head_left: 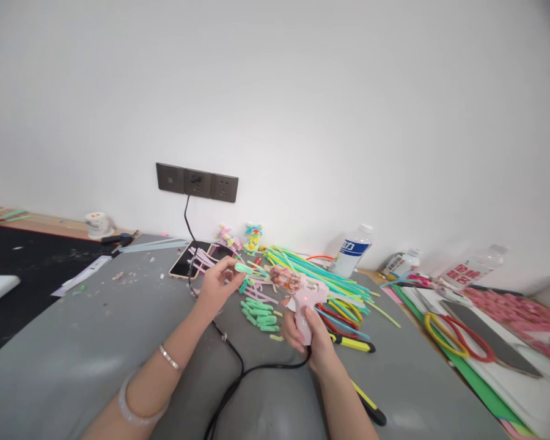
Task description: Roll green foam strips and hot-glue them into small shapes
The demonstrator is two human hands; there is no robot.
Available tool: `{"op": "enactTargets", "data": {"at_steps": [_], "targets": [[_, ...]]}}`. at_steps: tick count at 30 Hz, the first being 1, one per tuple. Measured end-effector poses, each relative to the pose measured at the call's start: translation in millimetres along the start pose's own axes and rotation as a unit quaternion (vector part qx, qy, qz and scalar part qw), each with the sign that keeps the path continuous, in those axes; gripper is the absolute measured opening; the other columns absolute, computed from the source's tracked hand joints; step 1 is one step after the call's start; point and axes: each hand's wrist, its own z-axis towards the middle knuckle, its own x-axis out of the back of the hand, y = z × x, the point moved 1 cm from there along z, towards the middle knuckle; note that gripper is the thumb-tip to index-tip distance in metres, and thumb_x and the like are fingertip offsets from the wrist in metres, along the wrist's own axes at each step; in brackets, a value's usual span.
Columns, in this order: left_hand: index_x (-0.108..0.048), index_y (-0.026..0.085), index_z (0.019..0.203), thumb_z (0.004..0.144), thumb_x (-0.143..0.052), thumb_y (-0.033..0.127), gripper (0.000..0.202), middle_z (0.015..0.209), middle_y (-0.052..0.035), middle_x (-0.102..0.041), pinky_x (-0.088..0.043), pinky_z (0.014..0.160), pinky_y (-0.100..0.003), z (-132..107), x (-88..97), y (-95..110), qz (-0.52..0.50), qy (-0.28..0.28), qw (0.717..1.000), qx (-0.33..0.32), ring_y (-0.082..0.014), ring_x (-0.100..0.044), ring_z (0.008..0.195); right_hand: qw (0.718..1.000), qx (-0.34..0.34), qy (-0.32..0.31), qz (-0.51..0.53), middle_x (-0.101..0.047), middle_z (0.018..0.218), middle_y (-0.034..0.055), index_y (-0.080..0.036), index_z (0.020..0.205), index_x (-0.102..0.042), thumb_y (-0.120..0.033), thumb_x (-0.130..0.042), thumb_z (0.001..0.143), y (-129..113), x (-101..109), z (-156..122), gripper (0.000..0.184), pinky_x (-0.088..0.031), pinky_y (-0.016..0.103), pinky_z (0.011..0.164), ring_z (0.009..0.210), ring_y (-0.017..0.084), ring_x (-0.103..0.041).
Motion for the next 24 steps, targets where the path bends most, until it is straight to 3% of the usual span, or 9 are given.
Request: {"op": "enactTargets", "data": {"at_steps": [10,14,16,20,24], "targets": [[-0.064,0.015,0.080,0.078,-0.067,0.030,0.016,0.077,-0.0016,-0.057,-0.045,0.060,-0.022,-1,-3.2,1,0.040,-0.041,0.998,0.009,-0.0122,-0.054,0.067,1.000,-0.005,0.006,-0.014,-0.036,0.046,-0.0106,-0.018,0.100,-0.056,-0.059,-0.055,0.086,2,1,0,0.043,-0.015,0.020,0.037,0.033,0.005,-0.021],[-0.065,0.015,0.081,0.073,-0.069,0.028,0.015,0.072,-0.0003,-0.058,-0.043,0.055,-0.020,-1,-4.1,-1,0.088,-0.039,0.995,0.012,-0.0115,-0.054,0.064,0.998,0.029,0.048,0.000,-0.034,0.045,-0.0092,-0.021,0.076,-0.050,-0.060,-0.051,0.088,-1,-1,4,0.041,-0.015,0.023,0.039,0.035,0.006,-0.020],[-0.067,0.015,0.082,0.072,-0.069,0.028,0.016,0.070,-0.0001,-0.059,-0.041,0.053,-0.019,0,-4.1,-4,0.107,-0.035,0.994,0.016,-0.0119,-0.055,0.064,0.994,0.056,0.092,-0.004,-0.035,0.046,-0.0083,-0.021,0.073,-0.046,-0.056,-0.047,0.091,-6,-4,8,0.040,-0.015,0.023,0.040,0.035,0.006,-0.022],[-0.068,0.015,0.080,0.071,-0.068,0.029,0.017,0.067,0.0000,-0.060,-0.040,0.051,-0.019,1,-4.2,-11,0.128,-0.052,0.990,0.030,-0.0116,-0.054,0.060,0.980,0.117,0.151,-0.048,-0.042,0.053,-0.0083,-0.024,0.097,-0.046,-0.045,-0.048,0.091,-23,-22,20,0.022,-0.018,0.021,0.038,0.037,0.008,-0.029],[-0.068,0.016,0.073,0.068,-0.070,0.028,0.014,0.064,0.0002,-0.062,-0.040,0.049,-0.020,1,-5.2,-15,0.129,-0.068,0.989,0.027,-0.0117,-0.054,0.056,0.958,0.120,0.146,-0.216,-0.049,0.062,-0.0045,-0.023,0.127,-0.038,-0.038,-0.048,0.091,-34,-70,30,0.040,-0.032,0.023,0.041,0.044,0.012,-0.039]]}}
